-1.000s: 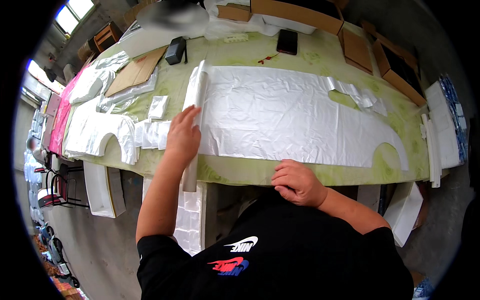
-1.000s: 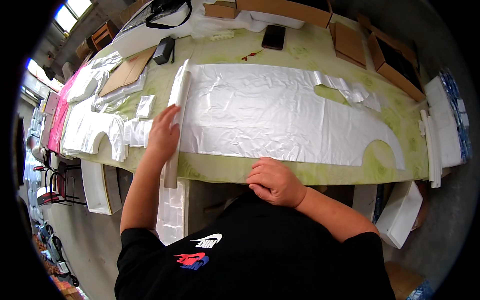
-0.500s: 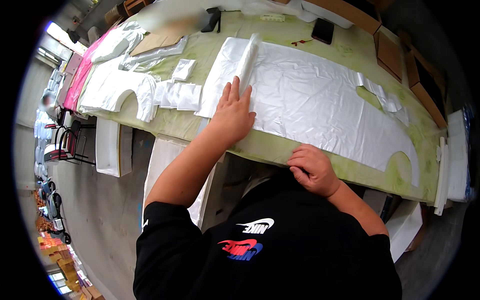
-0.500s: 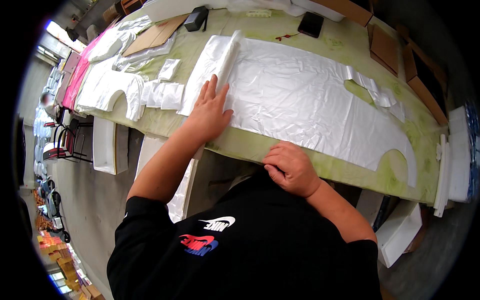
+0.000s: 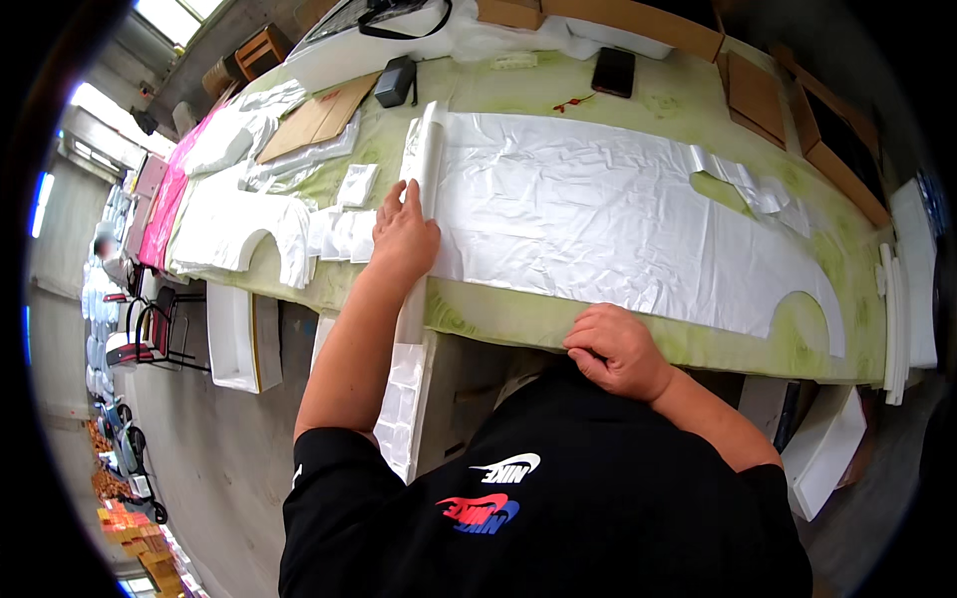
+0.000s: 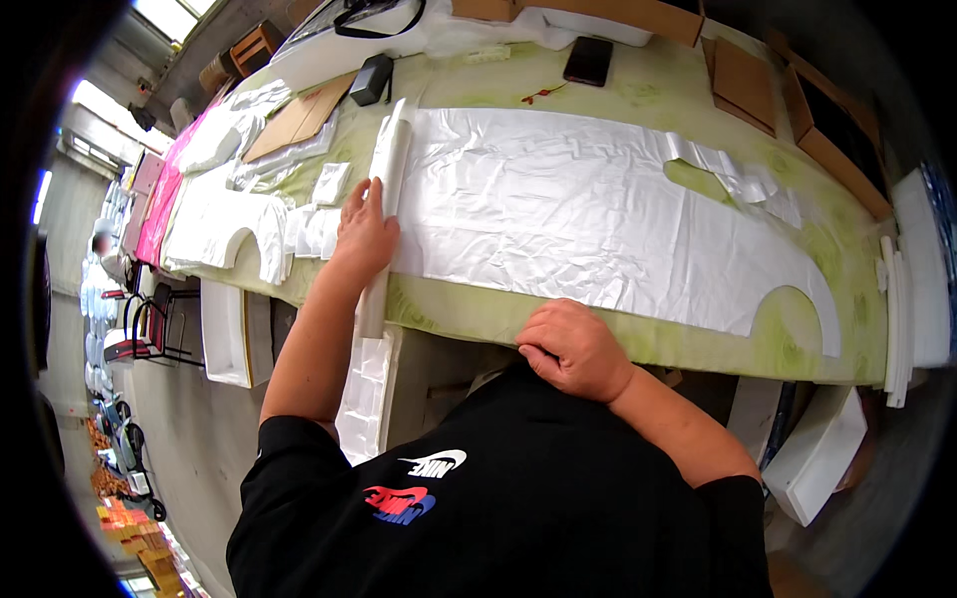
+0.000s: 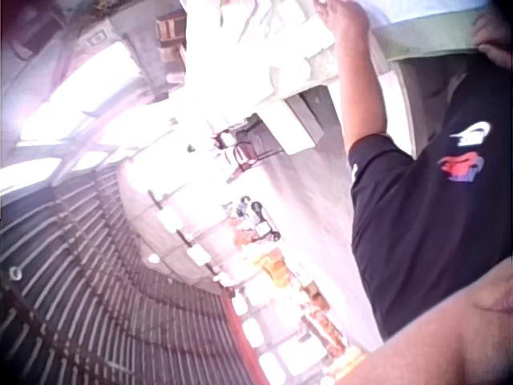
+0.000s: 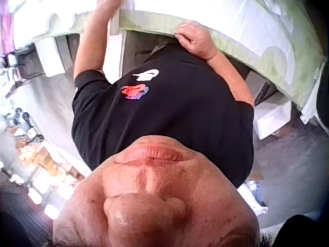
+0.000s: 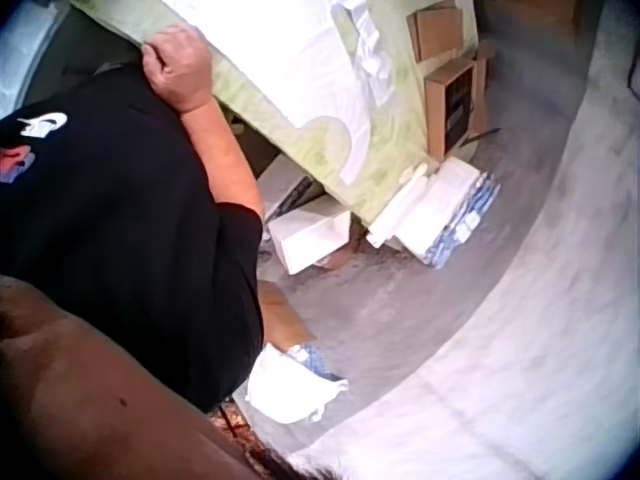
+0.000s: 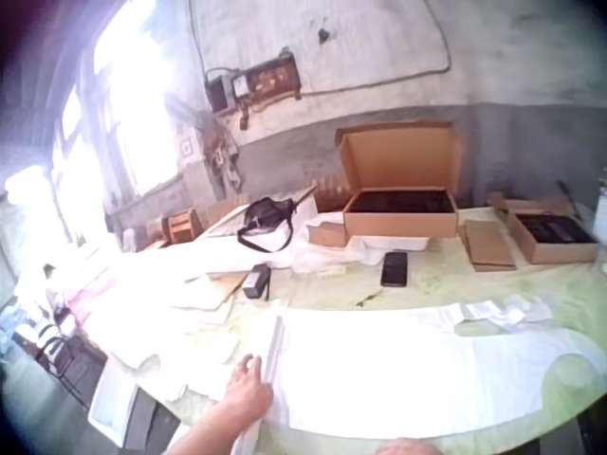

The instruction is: The person wraps a white rectangular object with clear plastic wrap on a workbench. They repeatedly roll the wrap around the object, smooth it, and fold the edges to secure the package.

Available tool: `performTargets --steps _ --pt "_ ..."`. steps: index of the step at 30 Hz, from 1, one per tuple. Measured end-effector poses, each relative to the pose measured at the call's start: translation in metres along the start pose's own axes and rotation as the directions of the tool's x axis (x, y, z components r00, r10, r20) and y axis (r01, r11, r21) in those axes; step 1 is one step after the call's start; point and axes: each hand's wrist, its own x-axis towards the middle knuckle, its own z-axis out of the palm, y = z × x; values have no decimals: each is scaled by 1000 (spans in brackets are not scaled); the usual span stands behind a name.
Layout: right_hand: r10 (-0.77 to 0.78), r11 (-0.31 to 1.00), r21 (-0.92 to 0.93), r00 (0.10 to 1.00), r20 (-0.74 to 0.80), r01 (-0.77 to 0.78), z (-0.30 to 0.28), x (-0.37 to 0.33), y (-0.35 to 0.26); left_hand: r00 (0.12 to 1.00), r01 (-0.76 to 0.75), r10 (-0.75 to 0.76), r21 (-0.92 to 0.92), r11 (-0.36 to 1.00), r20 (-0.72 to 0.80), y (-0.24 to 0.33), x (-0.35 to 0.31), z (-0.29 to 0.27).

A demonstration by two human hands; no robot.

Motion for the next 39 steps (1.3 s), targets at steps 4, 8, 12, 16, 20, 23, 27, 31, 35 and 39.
performTargets --steps 4,8,12,16,20,23,27,31,35,39 --pt "6 1000 15 999 -35 -6 -1 -2 0 999 -50 50 -5 999 2 -4 13 -2" --pt "8 1000 20 1000 -23 -7 -3 -2 0 999 -36 36 -63 997 -1 6 6 6" --pt "8 999 44 999 -36 -6 -2 -4 2 985 -129 157 -301 945 70 13 2 -1" --pt "4 999 36 998 -59 -2 -2 -7 6 969 -166 223 -387 907 106 35 -25 8" --pt "21 998 53 999 -46 -19 -3 -8 4 945 -280 251 -121 952 -211 20 -25 24" --pt "11 998 61 998 -62 -7 -3 -9 5 927 -309 299 -10 951 -226 11 -18 20" --pt "1 997 71 997 -82 5 -2 -10 6 980 -199 198 -123 972 -24 10 -12 12" --pt "33 996 83 998 -60 -28 -4 -12 5 983 -120 171 -472 873 67 12 -12 -1" --pt "88 996 27 988 -130 -86 -6 -19 13 975 146 101 -908 392 200 87 -23 -12" --pt "456 681 615 887 68 -397 -19 -6 -21 957 137 267 -988 -69 114 160 -46 10"
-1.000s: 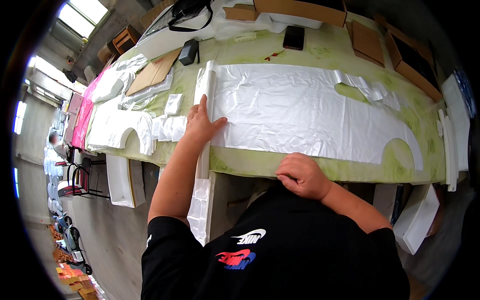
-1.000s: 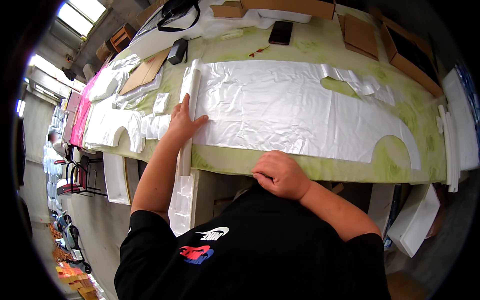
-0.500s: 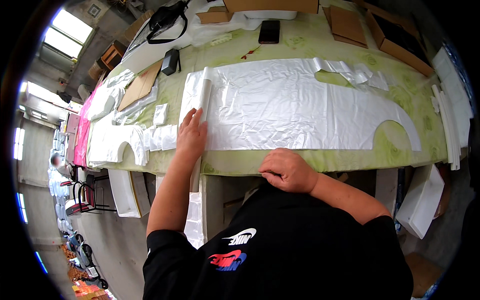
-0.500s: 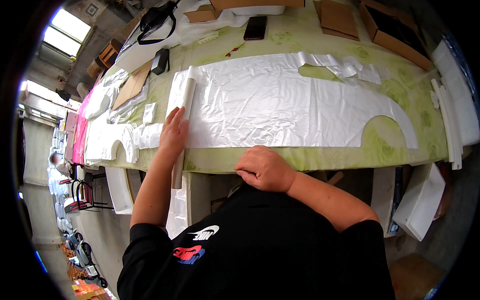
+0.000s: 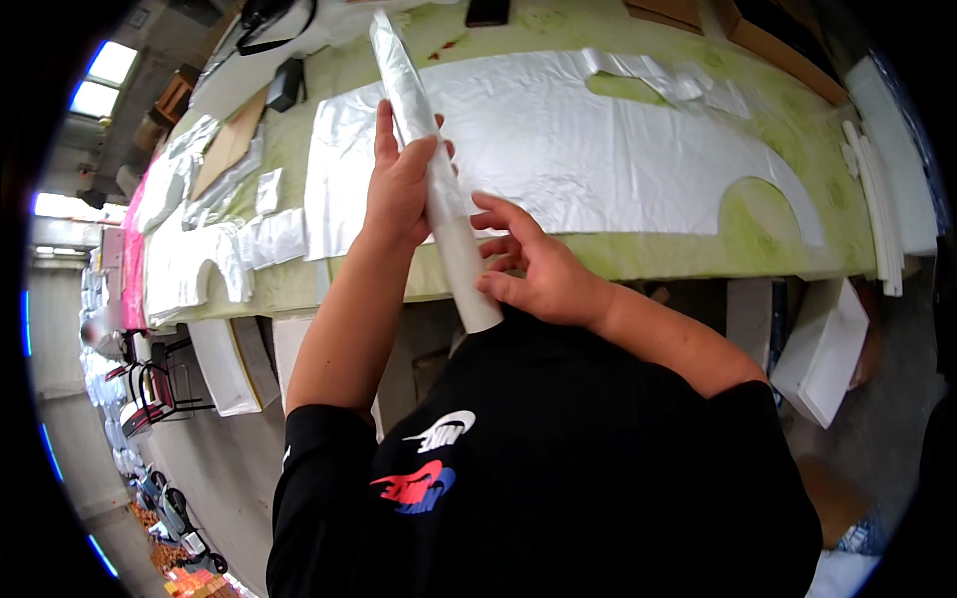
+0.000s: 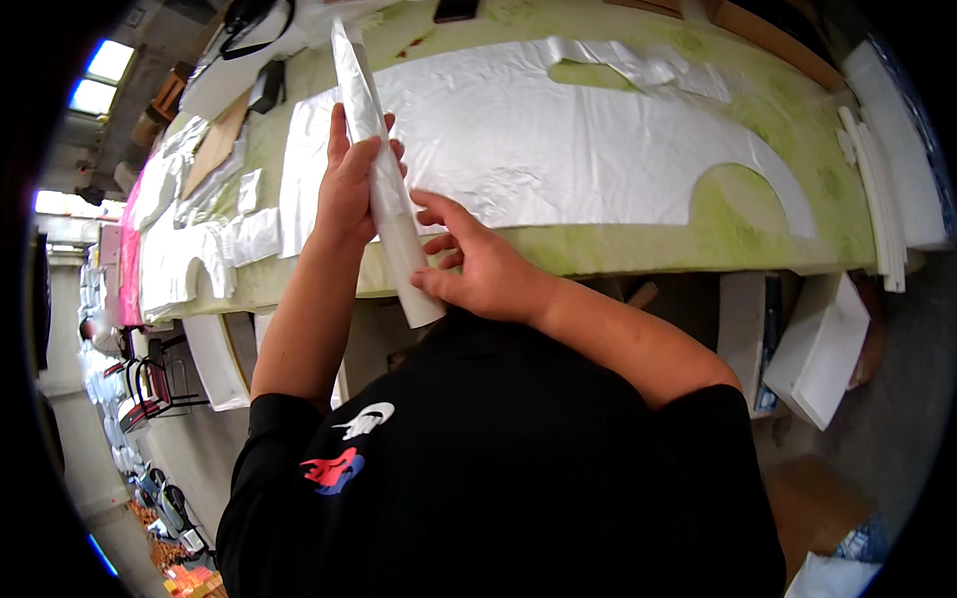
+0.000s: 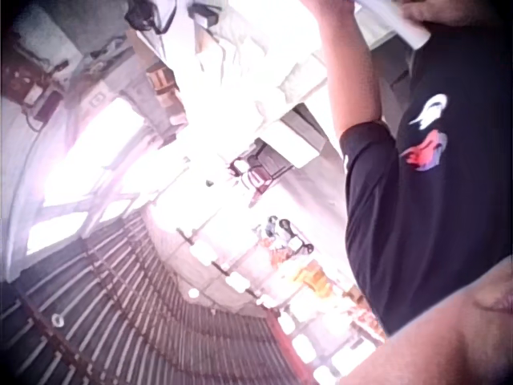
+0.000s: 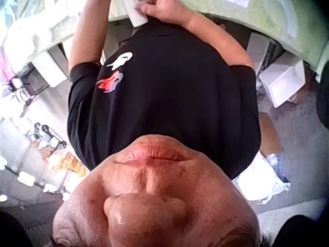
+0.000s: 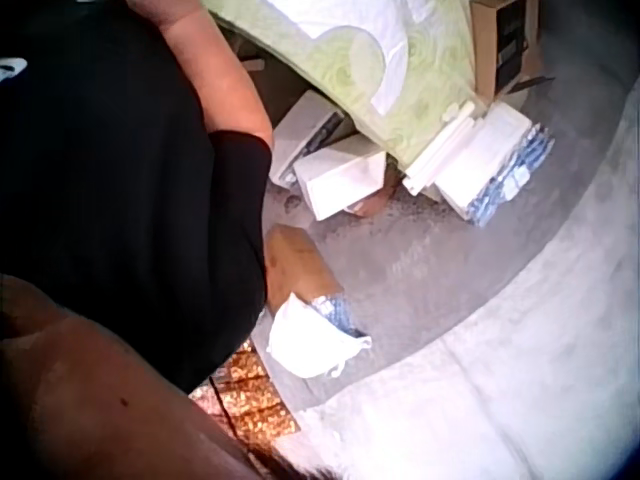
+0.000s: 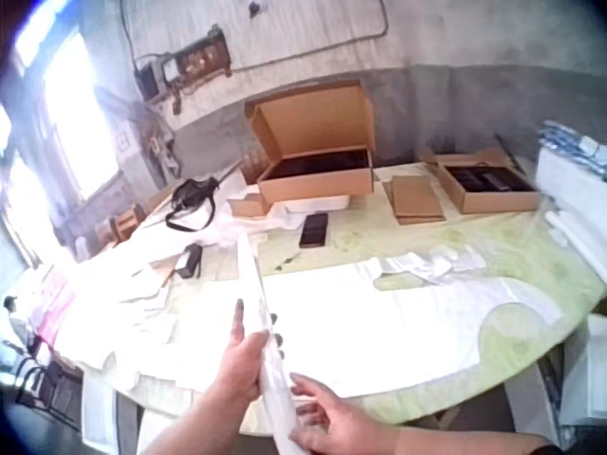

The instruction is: The person wraps a white rectangular object with clear plastic wrap on a workbench. They repeatedly roll the wrap around the object, smooth it, and fold the edges to secure the package.

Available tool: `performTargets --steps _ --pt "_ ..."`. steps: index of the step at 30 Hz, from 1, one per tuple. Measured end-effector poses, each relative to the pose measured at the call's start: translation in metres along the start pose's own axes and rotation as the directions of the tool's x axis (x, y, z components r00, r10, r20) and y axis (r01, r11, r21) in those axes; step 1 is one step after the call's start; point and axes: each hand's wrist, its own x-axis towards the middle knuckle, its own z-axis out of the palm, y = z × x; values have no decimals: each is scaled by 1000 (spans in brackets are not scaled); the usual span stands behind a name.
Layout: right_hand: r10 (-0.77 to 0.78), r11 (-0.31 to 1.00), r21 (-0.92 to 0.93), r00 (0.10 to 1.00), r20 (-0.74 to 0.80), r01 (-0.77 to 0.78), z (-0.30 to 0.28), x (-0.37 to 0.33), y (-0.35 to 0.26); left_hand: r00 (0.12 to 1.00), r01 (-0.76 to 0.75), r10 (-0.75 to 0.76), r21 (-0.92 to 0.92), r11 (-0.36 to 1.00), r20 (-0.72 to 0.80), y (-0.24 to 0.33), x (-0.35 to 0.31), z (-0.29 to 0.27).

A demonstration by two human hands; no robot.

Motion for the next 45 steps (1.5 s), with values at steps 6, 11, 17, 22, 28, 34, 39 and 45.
performTargets --steps 6,11,17,22,28,34,39,45 --pt "72 997 43 992 -107 -68 -13 -18 1 999 41 -41 -110 993 2 -36 -6 44" --pt "-18 936 -351 992 -127 -27 -26 -17 3 999 42 -41 62 997 -17 -49 -5 60" --pt "72 904 -391 964 -257 -172 -57 -52 -4 992 -72 -6 601 796 127 -67 19 61" --pt "320 819 -408 912 -257 -403 -76 -95 -47 975 -212 107 651 729 197 -77 92 25" --pt "318 802 -431 906 -280 -414 -83 -135 -45 945 24 -266 774 632 188 -33 136 29" --pt "262 780 -497 919 -294 -381 -83 -141 -42 808 95 -554 883 460 202 -17 163 35" --pt "308 826 -349 872 -380 -444 -79 -135 -43 854 66 -485 887 456 186 -23 172 37" --pt "506 722 -313 780 -369 -617 -79 -154 -64 870 -63 -436 929 366 230 -29 164 44"
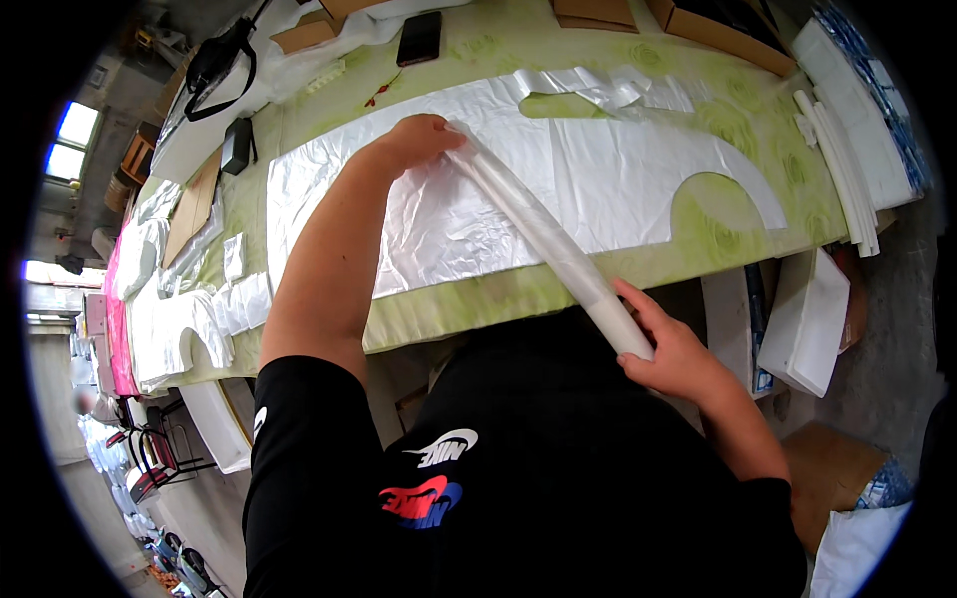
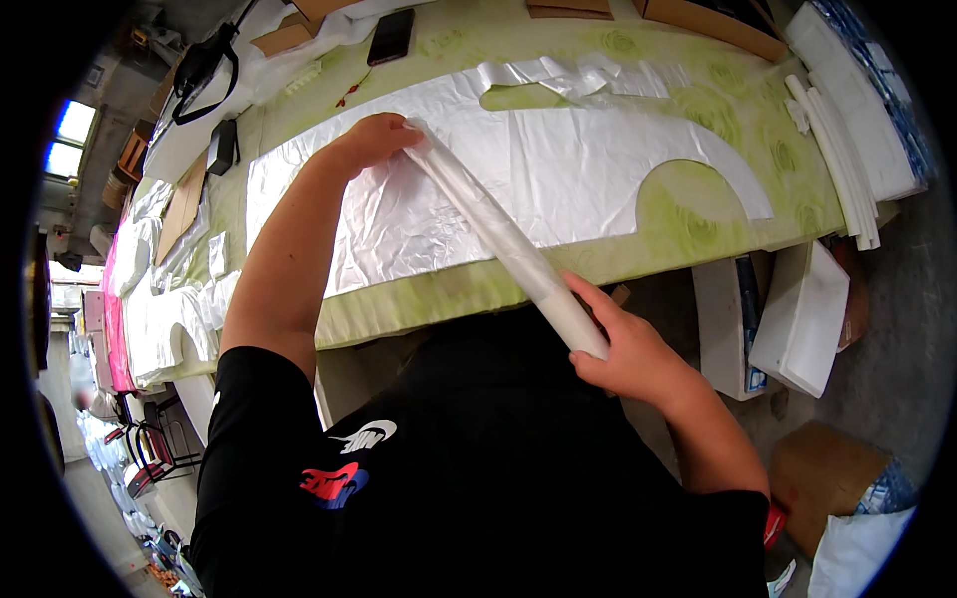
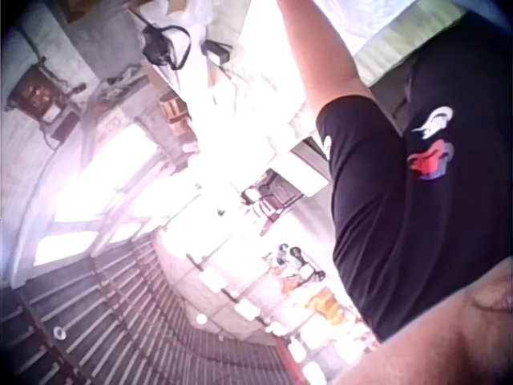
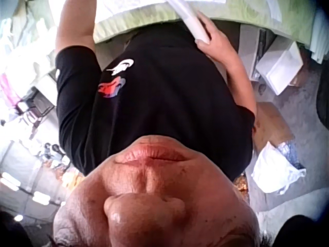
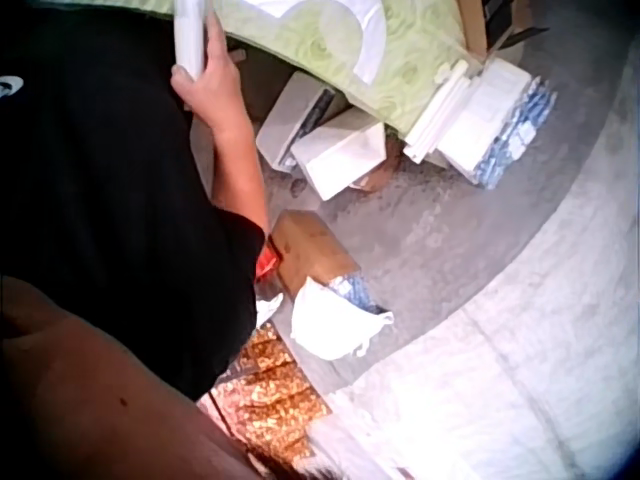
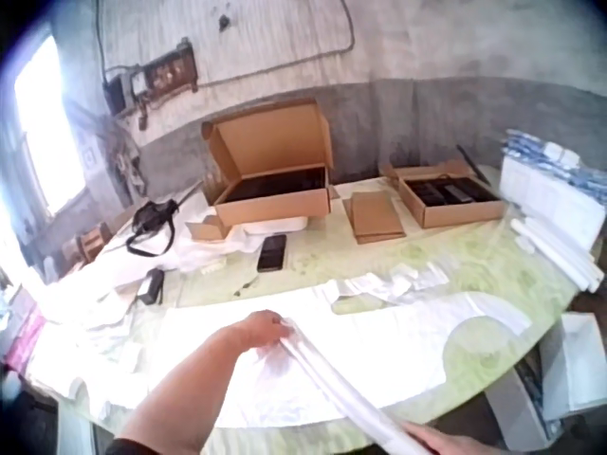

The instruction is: The person wraps a white rectangular object with clear plastic wrap on a workbench. They repeatedly roll the wrap around the object, smooth it, and fold the edges to secure the package.

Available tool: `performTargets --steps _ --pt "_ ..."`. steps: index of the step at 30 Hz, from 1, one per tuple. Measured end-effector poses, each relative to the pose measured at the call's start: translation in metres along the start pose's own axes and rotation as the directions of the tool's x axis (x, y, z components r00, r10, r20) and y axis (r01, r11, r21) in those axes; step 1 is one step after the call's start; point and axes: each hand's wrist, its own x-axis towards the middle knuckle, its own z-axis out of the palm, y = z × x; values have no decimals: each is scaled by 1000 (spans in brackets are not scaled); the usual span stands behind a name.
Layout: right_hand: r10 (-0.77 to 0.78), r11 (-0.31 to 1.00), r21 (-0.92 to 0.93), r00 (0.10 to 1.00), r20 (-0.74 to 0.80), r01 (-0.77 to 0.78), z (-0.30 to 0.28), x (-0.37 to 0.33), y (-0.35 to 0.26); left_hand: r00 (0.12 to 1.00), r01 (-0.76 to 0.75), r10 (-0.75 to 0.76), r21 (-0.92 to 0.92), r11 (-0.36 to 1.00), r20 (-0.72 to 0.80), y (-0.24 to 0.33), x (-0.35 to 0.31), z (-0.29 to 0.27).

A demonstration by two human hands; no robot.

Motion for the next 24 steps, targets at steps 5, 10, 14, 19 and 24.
performTargets --steps 5,10,14,19,24 --pt "107 988 -114 994 -14 -108 -7 -56 45 995 -49 64 184 982 -76 -6 7 6" --pt "150 973 -177 989 9 -146 -17 -127 86 988 -70 107 290 954 -113 -2 0 8" --pt "355 925 167 933 -56 -342 -9 -183 165 995 -26 58 349 937 -84 16 -2 11" --pt "420 873 335 895 -147 -355 -6 -210 215 757 -137 346 384 913 -554 5 -21 44" --pt "275 957 171 920 -278 -235 -26 -167 176 648 -535 740 584 610 -180 7 -97 133"
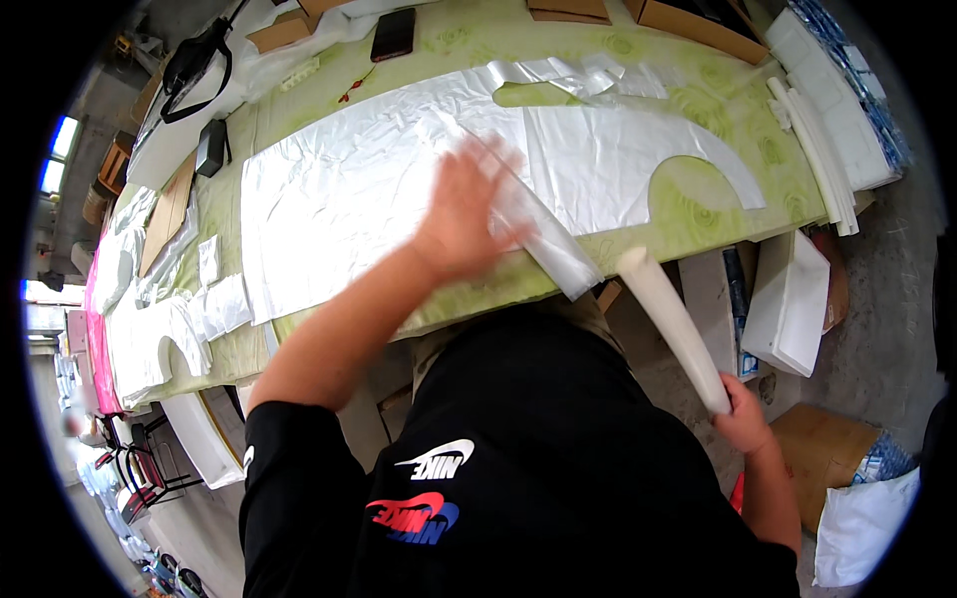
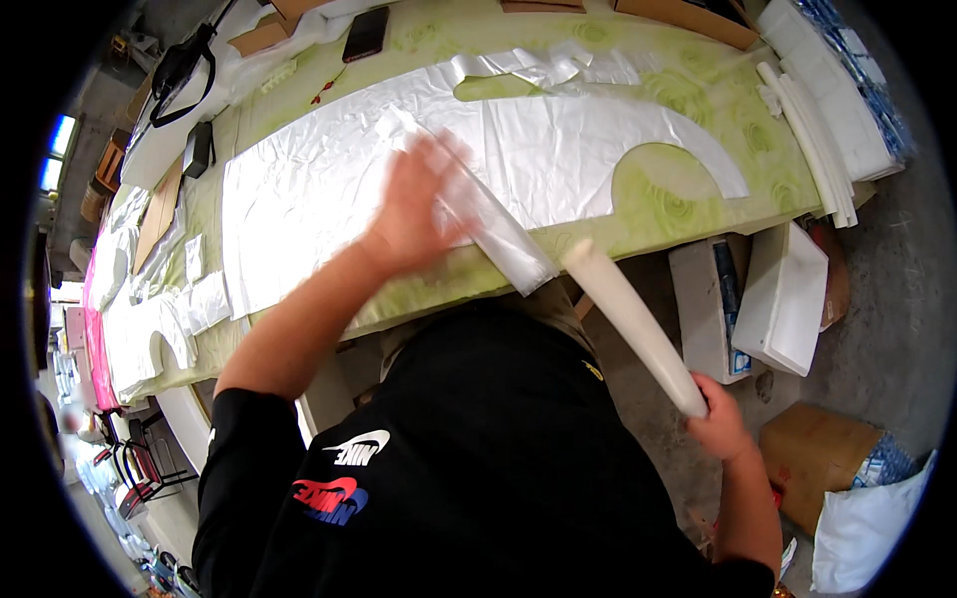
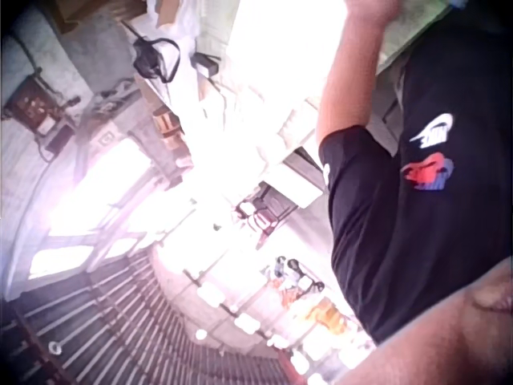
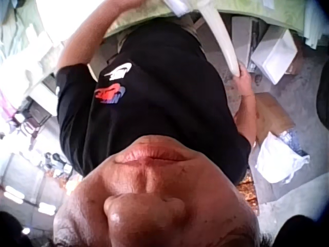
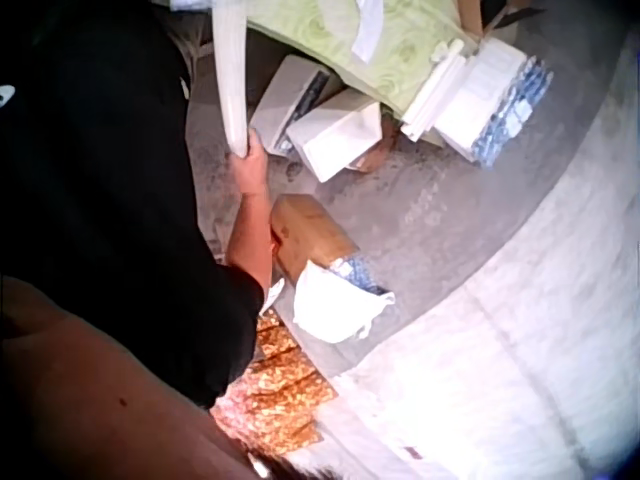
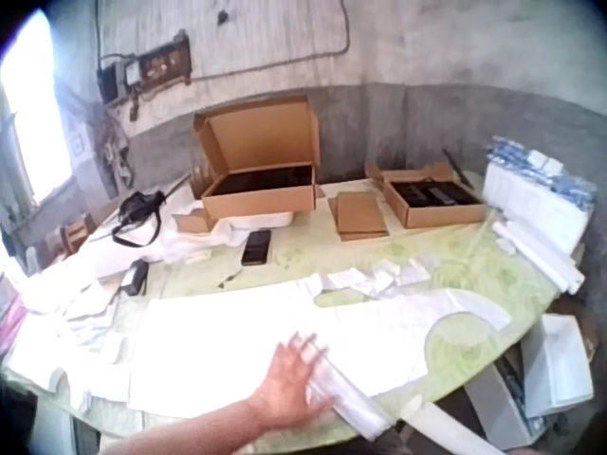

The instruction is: The person wraps a white rectangular object with clear plastic wrap on a workbench. They repeatedly roll the wrap around the object, smooth it, and fold the edges to secure the package.

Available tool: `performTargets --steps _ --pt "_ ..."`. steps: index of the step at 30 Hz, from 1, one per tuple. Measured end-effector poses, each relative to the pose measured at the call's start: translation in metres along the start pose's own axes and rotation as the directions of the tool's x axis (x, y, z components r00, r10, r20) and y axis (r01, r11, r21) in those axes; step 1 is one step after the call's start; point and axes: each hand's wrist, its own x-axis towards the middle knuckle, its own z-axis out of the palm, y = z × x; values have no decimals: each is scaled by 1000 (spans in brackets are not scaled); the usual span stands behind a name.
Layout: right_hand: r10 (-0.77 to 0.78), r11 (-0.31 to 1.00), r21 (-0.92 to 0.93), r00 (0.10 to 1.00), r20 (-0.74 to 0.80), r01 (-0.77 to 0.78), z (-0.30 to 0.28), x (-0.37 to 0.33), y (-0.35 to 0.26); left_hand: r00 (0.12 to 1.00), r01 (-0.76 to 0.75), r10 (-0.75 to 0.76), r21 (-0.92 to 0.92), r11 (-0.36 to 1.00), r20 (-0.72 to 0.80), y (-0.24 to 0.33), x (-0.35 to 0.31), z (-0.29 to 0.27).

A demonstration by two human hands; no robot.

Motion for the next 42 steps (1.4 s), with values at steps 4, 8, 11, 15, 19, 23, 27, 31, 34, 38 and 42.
performTargets --steps 4,8,11,15,19,23,27,31,34,38,42 --pt "-327 934 -160 945 -11 321 11 57 -86 925 -200 234 -138 970 301 57 -24 -6" --pt "-606 669 -506 793 51 544 37 120 -181 914 -287 320 -161 944 250 60 -33 -9" --pt "-699 513 -641 712 75 571 57 158 -211 892 -389 410 -137 911 193 54 -41 -4" --pt "-742 403 -744 666 74 533 52 202 -217 893 -369 399 -172 914 207 55 -42 -3" --pt "-696 496 -793 709 -118 354 35 219 -222 893 -365 400 -188 912 205 56 -42 -5" --pt "-768 437 -800 633 -94 410 46 204 -208 892 -367 410 -225 903 192 55 -43 -1" --pt "-797 354 -785 603 32 509 61 198 -215 892 -358 404 -229 905 205 58 -43 -5" --pt "-753 415 -861 643 -142 295 49 235 -227 880 -357 424 -290 888 213 49 -38 -6" --pt "-803 370 -904 562 -196 213 44 250 -230 862 -348 440 -337 875 251 26 -29 -15" --pt "-949 132 -840 313 47 526 66 229 -229 856 -374 470 -369 851 215 11 -30 -31" --pt "-885 80 -613 339 320 786 100 183 -216 950 -244 291 -323 914 108 26 -47 -27"
